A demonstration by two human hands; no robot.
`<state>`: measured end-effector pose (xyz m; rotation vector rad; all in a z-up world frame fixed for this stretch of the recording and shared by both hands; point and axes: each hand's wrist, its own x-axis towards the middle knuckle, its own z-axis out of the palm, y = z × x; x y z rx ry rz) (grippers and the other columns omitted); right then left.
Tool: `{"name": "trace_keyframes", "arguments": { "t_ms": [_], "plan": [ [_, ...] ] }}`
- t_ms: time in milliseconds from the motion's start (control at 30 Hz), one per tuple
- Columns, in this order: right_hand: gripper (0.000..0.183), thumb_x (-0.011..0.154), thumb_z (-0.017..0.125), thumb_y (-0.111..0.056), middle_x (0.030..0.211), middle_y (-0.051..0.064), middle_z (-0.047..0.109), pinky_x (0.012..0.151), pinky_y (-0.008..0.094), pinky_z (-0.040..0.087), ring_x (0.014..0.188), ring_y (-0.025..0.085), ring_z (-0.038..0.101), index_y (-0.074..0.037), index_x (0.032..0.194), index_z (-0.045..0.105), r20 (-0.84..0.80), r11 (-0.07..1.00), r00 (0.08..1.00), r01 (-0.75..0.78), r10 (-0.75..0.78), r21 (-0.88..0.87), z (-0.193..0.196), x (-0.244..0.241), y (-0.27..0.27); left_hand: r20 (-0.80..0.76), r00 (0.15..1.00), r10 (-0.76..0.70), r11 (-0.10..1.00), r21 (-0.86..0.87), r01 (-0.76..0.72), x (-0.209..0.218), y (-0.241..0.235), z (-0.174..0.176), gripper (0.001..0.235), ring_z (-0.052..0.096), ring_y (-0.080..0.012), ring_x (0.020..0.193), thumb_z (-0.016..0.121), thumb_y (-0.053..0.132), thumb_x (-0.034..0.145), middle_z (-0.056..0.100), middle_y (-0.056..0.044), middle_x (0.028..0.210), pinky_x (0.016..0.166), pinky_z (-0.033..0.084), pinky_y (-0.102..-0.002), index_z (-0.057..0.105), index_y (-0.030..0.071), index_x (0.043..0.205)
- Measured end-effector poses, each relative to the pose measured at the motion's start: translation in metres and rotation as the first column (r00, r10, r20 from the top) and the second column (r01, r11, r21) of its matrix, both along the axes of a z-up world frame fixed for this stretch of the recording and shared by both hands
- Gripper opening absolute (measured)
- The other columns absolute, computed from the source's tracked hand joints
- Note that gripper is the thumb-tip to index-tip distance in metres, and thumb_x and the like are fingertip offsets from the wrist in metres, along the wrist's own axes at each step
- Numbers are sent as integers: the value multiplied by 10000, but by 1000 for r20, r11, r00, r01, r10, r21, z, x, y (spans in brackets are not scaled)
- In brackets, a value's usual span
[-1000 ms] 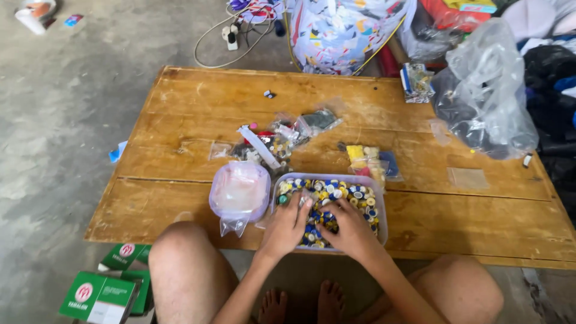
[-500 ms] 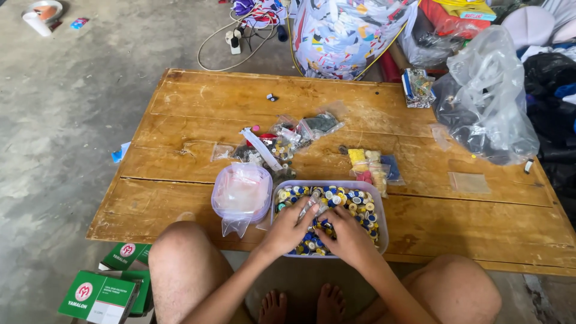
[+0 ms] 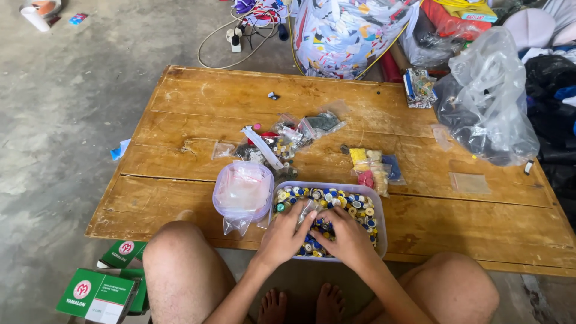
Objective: The person sits on the floor and sorts small buttons from a plastic container into a small plastic bag. They pick up buttons with their right hand and place them into the bag held by the left hand, repeating this process for several buttons.
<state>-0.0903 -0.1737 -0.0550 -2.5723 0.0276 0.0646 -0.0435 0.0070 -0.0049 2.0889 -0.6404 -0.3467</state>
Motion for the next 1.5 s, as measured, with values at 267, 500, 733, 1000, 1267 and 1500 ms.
{"name": "trace_keyframes", "arguments": {
  "t_ms": [267, 500, 733, 1000, 1267, 1500],
  "plan": [
    [260, 857, 767, -261, 967, 50, 707, 752, 457, 629, 947, 285, 744, -197, 1104, 717, 22, 999, 1000, 7, -6, -53, 10, 6, -4, -202, 977, 70, 850, -500, -164, 18, 5, -37, 491, 594, -219, 636, 219, 347, 1090, 605, -122, 755, 601, 531, -326, 567, 13, 1181],
    [233, 902, 672, -252, 1086, 3, 656, 793, 472, 626, 1021, 280, 710, -267, 1134, 690, 238, 987, 962, 150, -131, -64, -16, 9, -24, -193, 974, 121, 776, -594, -214, 20, 13, -41, 597, 594, -208, 608, 174, 463, 1082, 575, -101, 619, 607, 489, -310, 582, 55, 925],
    [245, 902, 703, -219, 1087, 63, 630, 790, 411, 624, 992, 294, 707, -157, 1139, 723, 304, 999, 953, 8, 7, -49, 7, -3, -15, -147, 985, 89, 877, -457, -148, 9, 12, -13, 523, 521, -173, 691, 222, 349, 1081, 516, -51, 786, 680, 482, -302, 556, -11, 1262],
    [313, 853, 756, -143, 1013, 80, 632, 807, 409, 603, 969, 312, 710, -135, 1163, 713, 285, 997, 957, -61, 46, 44, -11, 6, -24, 25, 999, 38, 947, -319, -28, 11, 9, -21, 348, 545, -137, 563, 491, 167, 1039, 637, -110, 774, 497, 455, -261, 567, -4, 1332],
    [240, 844, 764, -90, 918, 101, 716, 742, 391, 611, 872, 300, 733, -107, 1081, 727, 329, 990, 944, -30, -18, 139, -20, 7, -22, 63, 997, 49, 956, -292, -29, 7, 3, -9, 476, 640, -264, 716, 665, 123, 940, 721, -202, 936, 613, 514, -377, 530, -22, 1373],
    [209, 831, 730, 25, 726, 138, 689, 542, 339, 597, 597, 270, 729, -71, 1015, 756, 312, 970, 944, 33, -109, 242, -20, 11, -22, -45, 988, 145, 897, -415, -150, 10, -5, -19, 664, 682, -387, 967, 806, 149, 830, 744, -221, 960, 922, 511, -512, 517, -78, 1383]
  ]
}}
